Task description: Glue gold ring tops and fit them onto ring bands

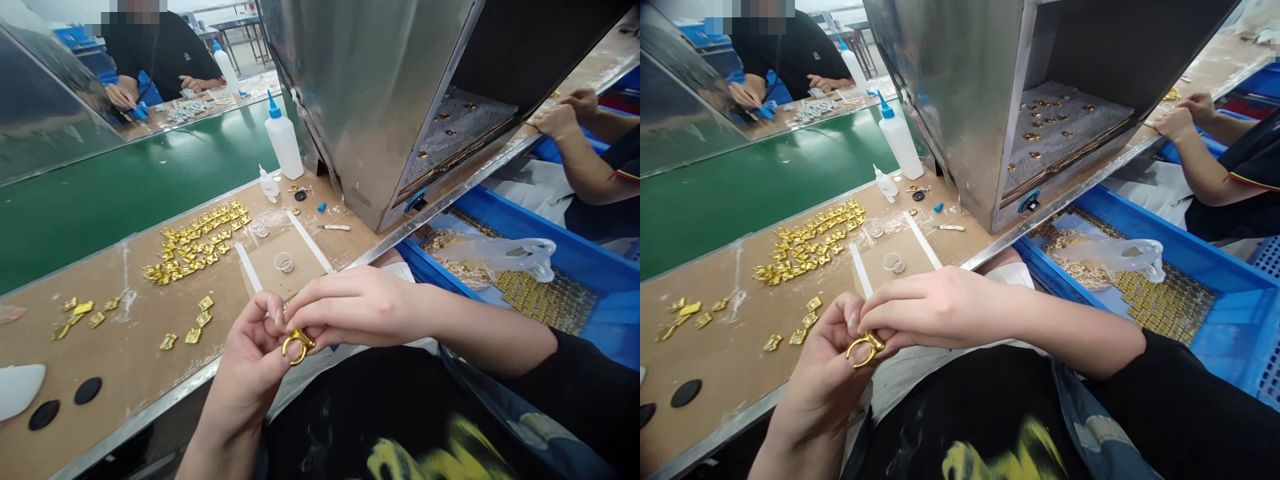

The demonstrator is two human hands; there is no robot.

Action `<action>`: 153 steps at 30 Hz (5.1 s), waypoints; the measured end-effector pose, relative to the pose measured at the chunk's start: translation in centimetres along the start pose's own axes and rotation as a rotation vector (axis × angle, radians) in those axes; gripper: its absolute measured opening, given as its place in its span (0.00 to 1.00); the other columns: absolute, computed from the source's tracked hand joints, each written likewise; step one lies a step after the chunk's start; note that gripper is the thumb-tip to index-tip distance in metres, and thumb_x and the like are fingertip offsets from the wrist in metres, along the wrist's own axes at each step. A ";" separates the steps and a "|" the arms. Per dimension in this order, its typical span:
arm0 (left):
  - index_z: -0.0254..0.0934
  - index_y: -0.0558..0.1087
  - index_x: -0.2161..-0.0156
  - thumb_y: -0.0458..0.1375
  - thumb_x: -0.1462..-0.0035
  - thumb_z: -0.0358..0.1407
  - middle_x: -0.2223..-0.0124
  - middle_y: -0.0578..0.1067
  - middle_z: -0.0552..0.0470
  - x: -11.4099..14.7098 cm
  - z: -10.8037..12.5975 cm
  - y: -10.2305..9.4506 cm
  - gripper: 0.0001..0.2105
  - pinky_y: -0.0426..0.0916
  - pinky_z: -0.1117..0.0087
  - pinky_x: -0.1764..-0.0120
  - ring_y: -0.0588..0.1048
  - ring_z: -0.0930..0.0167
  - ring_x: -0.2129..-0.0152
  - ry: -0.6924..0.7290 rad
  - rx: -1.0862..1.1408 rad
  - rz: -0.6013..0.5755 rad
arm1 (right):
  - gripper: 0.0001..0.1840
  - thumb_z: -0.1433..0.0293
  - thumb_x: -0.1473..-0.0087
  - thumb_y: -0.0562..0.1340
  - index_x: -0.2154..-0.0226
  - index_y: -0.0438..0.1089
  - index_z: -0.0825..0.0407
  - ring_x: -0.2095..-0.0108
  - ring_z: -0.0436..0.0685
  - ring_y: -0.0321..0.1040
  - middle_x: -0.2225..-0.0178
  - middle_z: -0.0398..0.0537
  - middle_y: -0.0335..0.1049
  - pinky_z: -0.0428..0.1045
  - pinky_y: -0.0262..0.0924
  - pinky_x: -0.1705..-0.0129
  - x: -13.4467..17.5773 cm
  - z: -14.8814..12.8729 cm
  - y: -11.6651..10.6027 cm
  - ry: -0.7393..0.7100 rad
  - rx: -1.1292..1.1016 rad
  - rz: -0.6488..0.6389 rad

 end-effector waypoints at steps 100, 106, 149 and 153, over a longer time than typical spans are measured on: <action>0.44 0.55 0.59 0.78 0.47 0.33 0.67 0.85 0.55 0.8 0.0 -0.5 0.31 0.76 0.73 0.63 0.86 0.64 0.64 0.000 0.063 0.064 | 0.18 0.69 0.36 0.71 0.46 0.76 0.56 0.52 0.53 0.76 0.50 0.56 0.76 0.46 0.74 0.51 -0.2 0.5 2.7 0.178 -0.412 0.098; 0.45 0.62 0.49 0.72 0.38 0.41 0.59 0.85 0.49 1.2 -0.2 0.0 0.23 0.80 0.63 0.57 0.85 0.61 0.60 -0.003 -0.035 0.136 | 0.11 0.64 0.41 0.74 0.57 0.81 0.51 0.57 0.54 0.75 0.54 0.51 0.77 0.48 0.73 0.55 0.6 2.0 4.7 0.465 -0.776 0.301; 0.42 0.81 0.53 0.69 0.38 0.22 0.55 0.74 0.51 2.4 0.5 -1.2 0.14 0.73 0.68 0.63 0.76 0.71 0.63 0.923 -1.223 0.354 | 0.19 0.60 0.54 0.82 0.62 0.84 0.53 0.64 0.50 0.78 0.64 0.45 0.83 0.47 0.73 0.56 0.9 -0.1 8.3 1.056 -1.443 0.460; 0.40 0.76 0.46 0.71 0.43 0.19 0.51 0.80 0.48 2.5 0.1 -1.3 0.24 0.77 0.65 0.59 0.80 0.66 0.58 1.021 -1.204 0.368 | 0.21 0.58 0.54 0.82 0.61 0.85 0.53 0.63 0.49 0.77 0.65 0.47 0.84 0.46 0.71 0.52 0.8 -0.2 8.6 1.066 -1.454 0.472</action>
Point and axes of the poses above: each hand's wrist, its own x-axis away from the middle knuckle, its own y-axis out of the palm, z = x × y, the point moved 2 cm from there along -x, towards the middle knuckle
